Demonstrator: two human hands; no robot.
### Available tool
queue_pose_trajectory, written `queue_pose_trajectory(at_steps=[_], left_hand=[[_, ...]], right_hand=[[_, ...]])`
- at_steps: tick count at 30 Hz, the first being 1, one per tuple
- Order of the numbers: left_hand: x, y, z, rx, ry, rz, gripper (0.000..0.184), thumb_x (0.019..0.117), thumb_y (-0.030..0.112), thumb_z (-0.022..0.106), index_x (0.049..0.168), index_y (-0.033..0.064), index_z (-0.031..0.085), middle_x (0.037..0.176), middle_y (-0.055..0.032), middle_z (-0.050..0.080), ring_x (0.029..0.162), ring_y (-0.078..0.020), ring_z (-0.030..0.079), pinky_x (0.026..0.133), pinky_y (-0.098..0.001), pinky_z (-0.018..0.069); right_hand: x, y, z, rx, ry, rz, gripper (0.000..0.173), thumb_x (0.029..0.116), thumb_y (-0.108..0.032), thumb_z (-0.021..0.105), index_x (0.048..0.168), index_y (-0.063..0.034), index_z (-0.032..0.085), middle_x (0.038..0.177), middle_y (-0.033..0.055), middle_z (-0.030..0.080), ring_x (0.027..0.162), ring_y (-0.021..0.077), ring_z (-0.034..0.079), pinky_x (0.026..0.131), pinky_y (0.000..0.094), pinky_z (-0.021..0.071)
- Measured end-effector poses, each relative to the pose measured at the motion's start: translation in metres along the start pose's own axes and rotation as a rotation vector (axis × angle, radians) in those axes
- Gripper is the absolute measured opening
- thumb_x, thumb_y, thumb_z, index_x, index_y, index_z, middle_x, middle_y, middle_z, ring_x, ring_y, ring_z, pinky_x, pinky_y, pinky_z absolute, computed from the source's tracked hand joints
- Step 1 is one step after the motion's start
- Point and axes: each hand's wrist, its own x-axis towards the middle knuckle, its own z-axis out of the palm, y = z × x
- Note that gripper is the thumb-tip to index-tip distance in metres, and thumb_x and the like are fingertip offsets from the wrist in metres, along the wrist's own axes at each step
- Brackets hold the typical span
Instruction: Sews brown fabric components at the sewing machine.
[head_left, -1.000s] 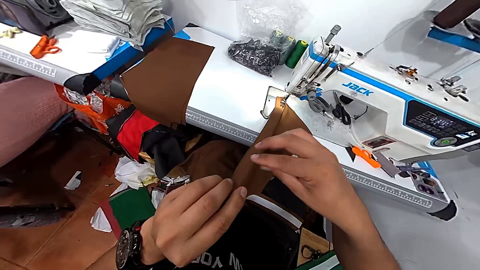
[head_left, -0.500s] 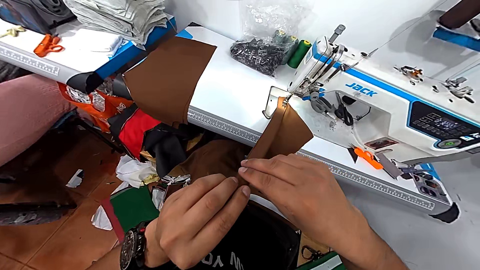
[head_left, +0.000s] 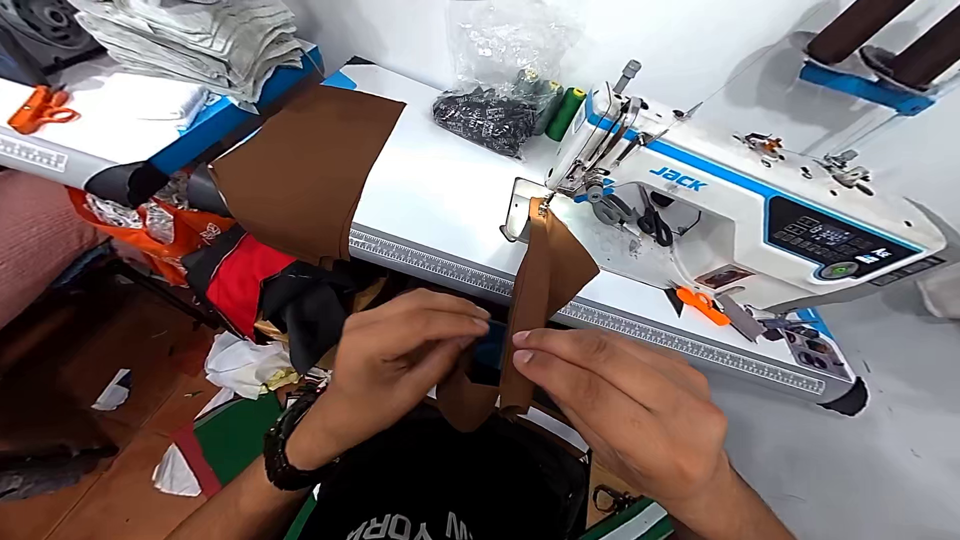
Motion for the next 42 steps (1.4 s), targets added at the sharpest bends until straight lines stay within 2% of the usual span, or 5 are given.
queue_pose_trajectory(at_steps=[15,25,38,40,42], left_hand=[[0.01,0.002,0.044,-0.045,-0.049,0.17,0.014,0.094,0.001,0.068,0.103,0.0071,0.078,0.112,-0.004,0.073,0.11,-0.0164,0.066,0.096,-0.0311,0.0562],[0.01,0.006,0.043,-0.095,-0.087,0.19,0.014,0.0972,0.001,0.066,0.107,0.004,0.076,0.117,-0.0083,0.074,0.111,-0.0158,0.071,0.095,-0.0284,0.0604],[0.002,0.0,0.043,0.005,-0.12,0.281,0.012,0.0998,0.009,0.065,0.11,0.0068,0.071,0.112,-0.0075,0.074,0.105,-0.0173,0.072,0.091,-0.0298,0.061],[-0.004,0.0,0.039,0.046,-0.146,0.29,0.014,0.1005,0.008,0.064,0.113,0.0071,0.07,0.111,-0.0071,0.075,0.104,-0.016,0.072,0.091,-0.0282,0.0599],[-0.012,0.0,0.035,0.103,-0.175,0.298,0.017,0.1001,0.007,0.063,0.116,0.0084,0.07,0.112,-0.0066,0.075,0.101,-0.0149,0.073,0.09,-0.0269,0.0595]], right_hand=[[-0.022,-0.013,-0.012,-0.252,0.084,0.02,0.01,0.0995,-0.011,0.062,0.107,-0.0107,0.069,0.103,0.0044,0.075,0.09,0.0165,0.069,0.078,0.0287,0.055],[-0.023,-0.015,-0.012,-0.235,0.11,0.038,0.012,0.0998,-0.016,0.064,0.11,-0.0138,0.068,0.098,0.0015,0.065,0.093,0.0155,0.062,0.084,0.028,0.0511],[-0.029,-0.02,0.003,0.092,0.202,0.151,0.014,0.0948,-0.019,0.073,0.108,-0.015,0.071,0.098,0.001,0.062,0.096,0.0147,0.059,0.086,0.0281,0.0501],[-0.032,-0.008,0.005,0.183,0.225,0.235,0.018,0.0979,-0.034,0.071,0.105,-0.0177,0.072,0.097,-0.0022,0.067,0.096,0.01,0.064,0.085,0.0273,0.054],[-0.037,0.028,0.018,0.309,0.309,0.491,0.027,0.1029,-0.039,0.06,0.104,-0.0162,0.074,0.101,-0.0055,0.069,0.099,0.0032,0.065,0.086,0.0223,0.0559]])
